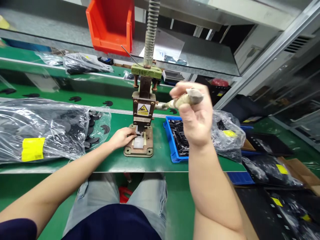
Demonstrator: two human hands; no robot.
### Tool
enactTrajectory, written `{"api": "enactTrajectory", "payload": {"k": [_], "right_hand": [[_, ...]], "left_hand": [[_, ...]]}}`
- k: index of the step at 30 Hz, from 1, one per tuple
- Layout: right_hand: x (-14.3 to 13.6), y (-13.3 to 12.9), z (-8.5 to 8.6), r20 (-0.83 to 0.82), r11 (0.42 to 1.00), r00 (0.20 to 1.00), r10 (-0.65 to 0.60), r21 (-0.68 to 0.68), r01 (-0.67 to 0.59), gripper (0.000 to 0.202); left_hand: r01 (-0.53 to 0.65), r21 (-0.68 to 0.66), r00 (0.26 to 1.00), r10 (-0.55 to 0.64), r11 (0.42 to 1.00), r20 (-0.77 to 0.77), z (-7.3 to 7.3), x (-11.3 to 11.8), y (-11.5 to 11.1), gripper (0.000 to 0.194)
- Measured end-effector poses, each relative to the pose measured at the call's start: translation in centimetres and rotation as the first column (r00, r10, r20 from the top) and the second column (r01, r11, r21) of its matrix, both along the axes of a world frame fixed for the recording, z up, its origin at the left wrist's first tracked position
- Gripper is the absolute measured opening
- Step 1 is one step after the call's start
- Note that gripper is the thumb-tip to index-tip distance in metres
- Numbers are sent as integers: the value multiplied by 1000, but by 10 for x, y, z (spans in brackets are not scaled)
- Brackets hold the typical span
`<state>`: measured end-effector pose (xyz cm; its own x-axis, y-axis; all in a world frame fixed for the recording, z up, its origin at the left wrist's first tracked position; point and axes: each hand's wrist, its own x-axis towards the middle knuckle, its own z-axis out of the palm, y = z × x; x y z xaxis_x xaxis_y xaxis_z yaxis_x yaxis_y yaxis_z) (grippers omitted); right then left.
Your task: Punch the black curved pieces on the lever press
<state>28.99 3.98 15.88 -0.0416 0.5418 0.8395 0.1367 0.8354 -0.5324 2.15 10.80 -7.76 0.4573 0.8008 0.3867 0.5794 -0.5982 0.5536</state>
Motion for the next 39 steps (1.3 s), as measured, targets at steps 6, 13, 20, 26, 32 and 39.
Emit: {"api": "enactTrajectory", "payload": {"k": [6, 13, 20, 26, 32, 39], "right_hand": [[-23, -17, -23, -27, 992, 992, -127, 1, 127, 35], [-14, -56, -110, 142, 980, 972, -190, 80, 180, 19], [-6, -56, -138, 158, 967, 962, -223, 162, 198, 5], [-14, -53, -145, 34, 955, 969, -246, 181, 236, 11], [-24, -53, -149, -52, 946, 958, -283, 148, 287, 14], [-27, -52, -147, -76, 944, 959, -272, 172, 281, 14]], "left_hand": [[85, 31, 990, -81, 996, -113, 7, 6, 1, 23], [77, 19, 996, -76, 997, -39, 7, 11, -3, 20], [-63, -26, 974, 56, 998, -218, 21, -40, 12, 28], [-188, -36, 762, 123, 982, -636, 26, -145, 57, 51], [-112, -165, 718, -35, 980, -696, 14, -158, 67, 49], [-142, -37, 643, 64, 989, -763, 15, -142, 65, 34]]}}
